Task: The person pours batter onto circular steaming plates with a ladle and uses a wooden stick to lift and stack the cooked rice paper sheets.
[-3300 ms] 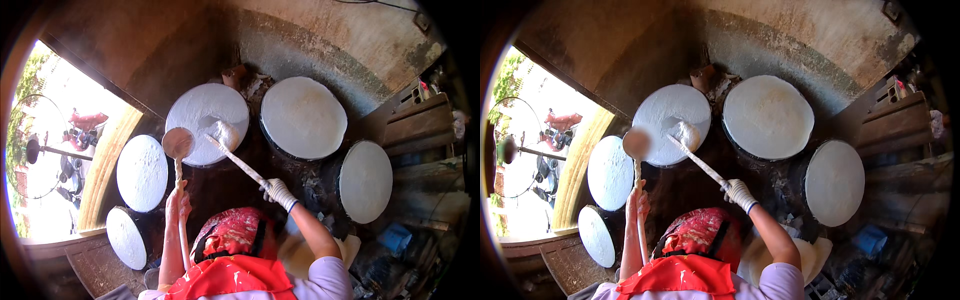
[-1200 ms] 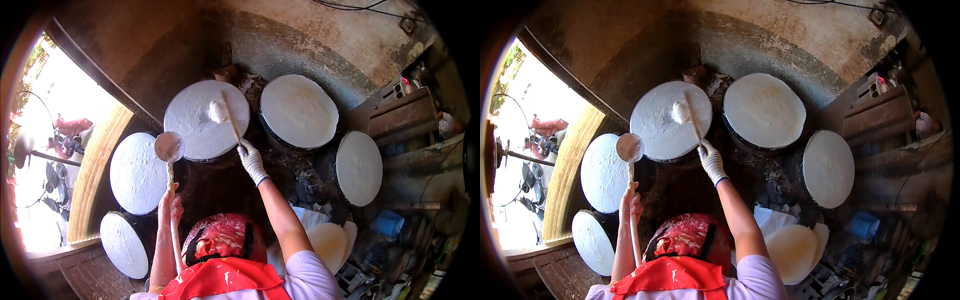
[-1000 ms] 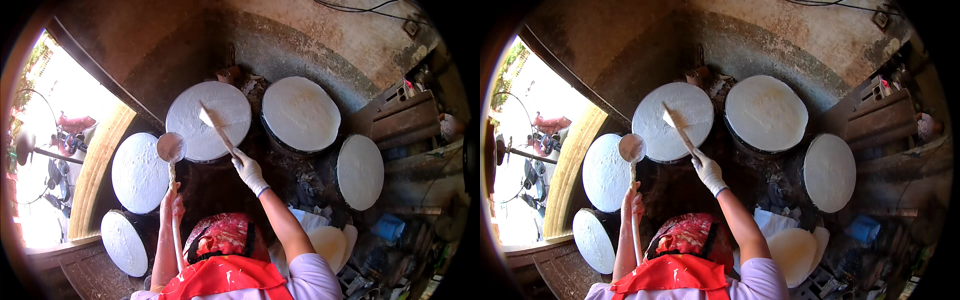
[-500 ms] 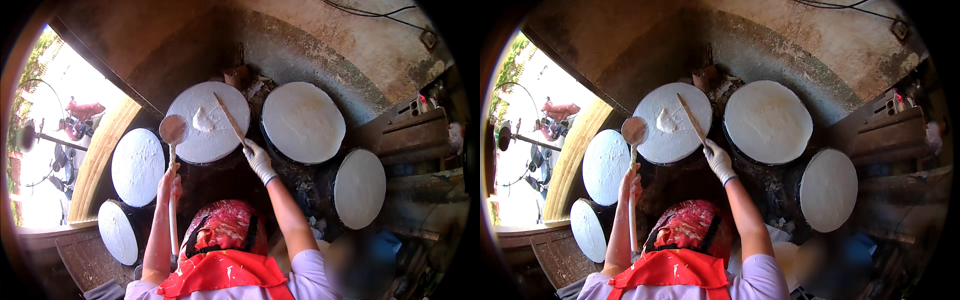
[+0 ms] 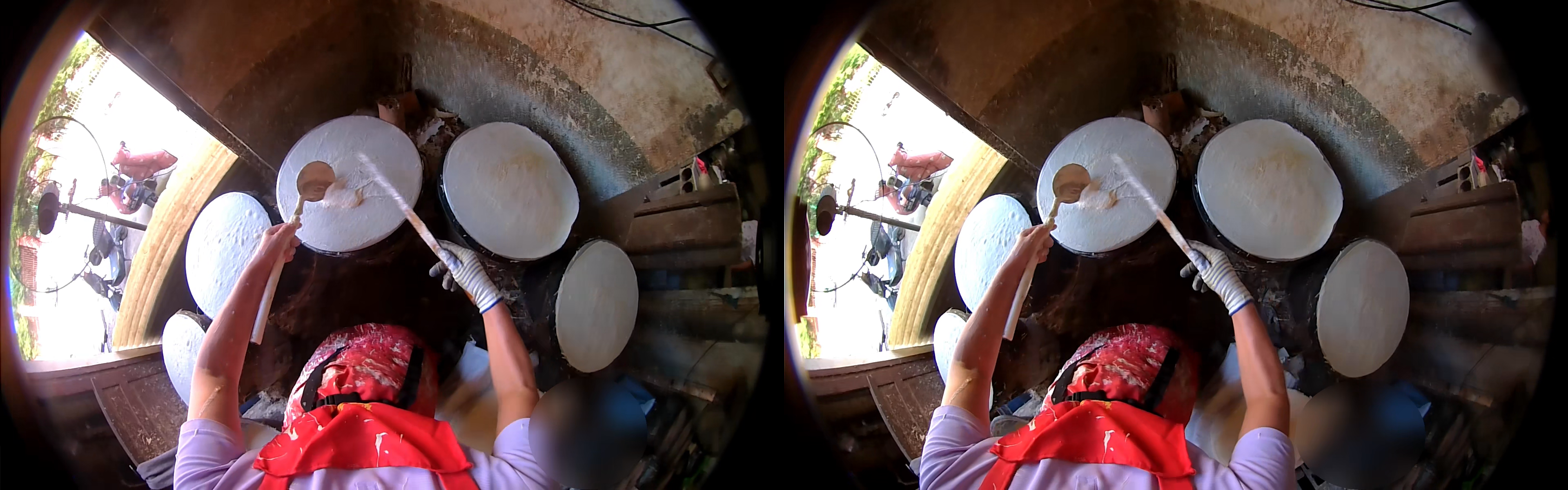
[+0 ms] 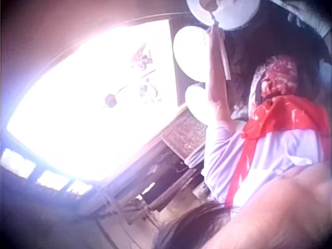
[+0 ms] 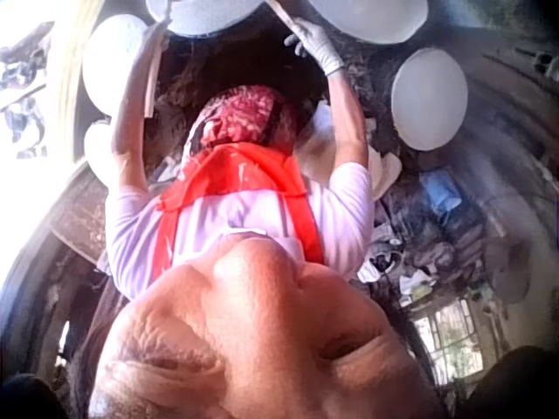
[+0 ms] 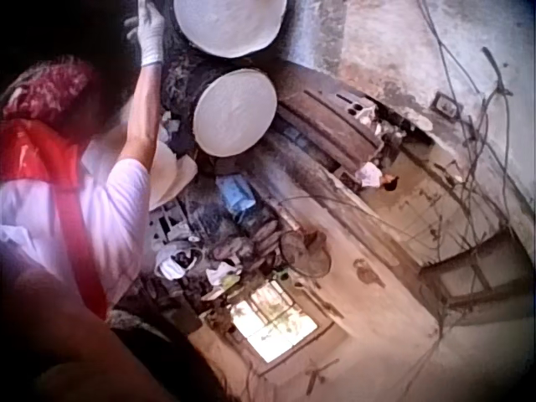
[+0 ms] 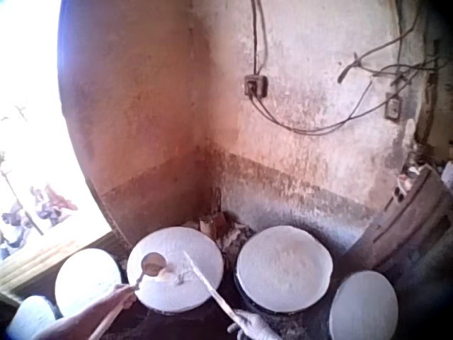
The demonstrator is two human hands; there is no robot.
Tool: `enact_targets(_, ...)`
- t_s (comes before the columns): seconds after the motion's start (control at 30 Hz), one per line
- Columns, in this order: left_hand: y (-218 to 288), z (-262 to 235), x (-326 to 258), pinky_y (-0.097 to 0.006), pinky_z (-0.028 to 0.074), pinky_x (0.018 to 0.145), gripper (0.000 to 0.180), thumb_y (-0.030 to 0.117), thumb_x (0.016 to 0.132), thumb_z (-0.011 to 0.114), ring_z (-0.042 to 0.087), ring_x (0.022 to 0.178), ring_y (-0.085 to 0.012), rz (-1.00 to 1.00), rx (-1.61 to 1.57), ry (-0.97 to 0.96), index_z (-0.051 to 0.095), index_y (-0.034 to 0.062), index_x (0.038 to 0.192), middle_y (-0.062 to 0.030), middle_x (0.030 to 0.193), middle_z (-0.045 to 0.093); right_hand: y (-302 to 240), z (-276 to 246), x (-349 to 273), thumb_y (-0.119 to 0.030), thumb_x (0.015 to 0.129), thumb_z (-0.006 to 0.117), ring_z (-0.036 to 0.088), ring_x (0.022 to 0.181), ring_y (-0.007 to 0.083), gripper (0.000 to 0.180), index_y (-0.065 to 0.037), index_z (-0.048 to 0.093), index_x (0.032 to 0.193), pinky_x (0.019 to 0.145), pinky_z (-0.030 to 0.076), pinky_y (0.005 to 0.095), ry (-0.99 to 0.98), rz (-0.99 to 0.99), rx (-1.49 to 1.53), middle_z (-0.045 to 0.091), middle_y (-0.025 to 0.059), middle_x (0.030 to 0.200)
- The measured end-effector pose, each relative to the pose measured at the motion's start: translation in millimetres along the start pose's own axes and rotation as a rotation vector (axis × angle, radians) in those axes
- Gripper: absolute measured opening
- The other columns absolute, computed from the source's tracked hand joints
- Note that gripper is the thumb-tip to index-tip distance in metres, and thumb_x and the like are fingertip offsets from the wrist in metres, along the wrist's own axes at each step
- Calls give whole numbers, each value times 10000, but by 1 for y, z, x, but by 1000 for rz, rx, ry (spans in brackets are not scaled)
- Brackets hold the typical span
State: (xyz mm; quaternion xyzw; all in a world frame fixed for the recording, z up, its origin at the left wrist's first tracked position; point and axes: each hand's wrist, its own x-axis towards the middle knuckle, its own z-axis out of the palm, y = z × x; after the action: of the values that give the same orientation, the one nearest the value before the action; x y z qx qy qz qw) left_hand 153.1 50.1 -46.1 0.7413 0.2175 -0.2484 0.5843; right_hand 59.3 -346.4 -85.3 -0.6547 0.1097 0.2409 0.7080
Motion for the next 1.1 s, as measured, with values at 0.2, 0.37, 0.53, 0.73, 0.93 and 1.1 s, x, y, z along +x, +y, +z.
enact_targets(0.2, -34, 27, -20, -258, 412, 417, 320, 346, 873, 530, 438, 467, -104, -102, -215, 16, 569, 51, 991, -40, 702, 522, 65, 142, -1, -417, 918, 470, 444, 377, 56, 429, -136, 495, 1241, 353, 351, 210, -15, 70, 342, 637, 83, 720)
enact_targets(0.37, -6, 43, -27, -174, 391, 379, 170, 143, 934, 408, 415, 412, -59, -484, -1417, -564, 419, 20, 817, -1, 602, 426, 80, 227, 2, -192, 908, 500, 619, 711, 283, 478, -151, 352, 1361, 652, 507, 355, 294, -471, -449, 644, 136, 882)
enact_targets(0.53, 51, -22, -13, -160, 356, 390, 242, 182, 940, 440, 410, 420, -42, 2, -1512, -721, 448, -56, 980, 1, 617, 430, 108, 231, -76, -187, 906, 508, 622, 886, 280, 398, -92, 448, 1288, 721, 506, 344, 394, -210, -461, 562, 141, 1183)
enact_targets(0.73, 59, -98, -1, -189, 376, 416, 342, 225, 953, 421, 407, 409, -56, 71, -1557, -907, 420, -70, 1127, -10, 663, 437, 51, 245, 17, -262, 922, 443, 594, 858, 373, 393, -152, 429, 1299, 696, 472, 447, 605, -509, -644, 574, 197, 1105)
enact_targets(0.93, 0, -121, -56, -170, 361, 317, 402, 275, 960, 418, 374, 366, -70, -1, -1513, -806, 374, -23, 1227, -17, 638, 398, 52, 269, 38, -261, 898, 519, 586, 862, 363, 359, -139, 507, 1236, 736, 474, 390, 454, -637, -617, 603, 206, 1028)
enact_targets(1.1, -26, -116, -84, -158, 349, 290, 398, 279, 957, 427, 352, 340, -57, -39, -1364, -672, 370, -2, 1235, -15, 626, 394, 86, 262, -11, -302, 866, 557, 603, 745, 377, 421, -254, 469, 1275, 674, 476, 428, 505, -214, -629, 618, 217, 866)
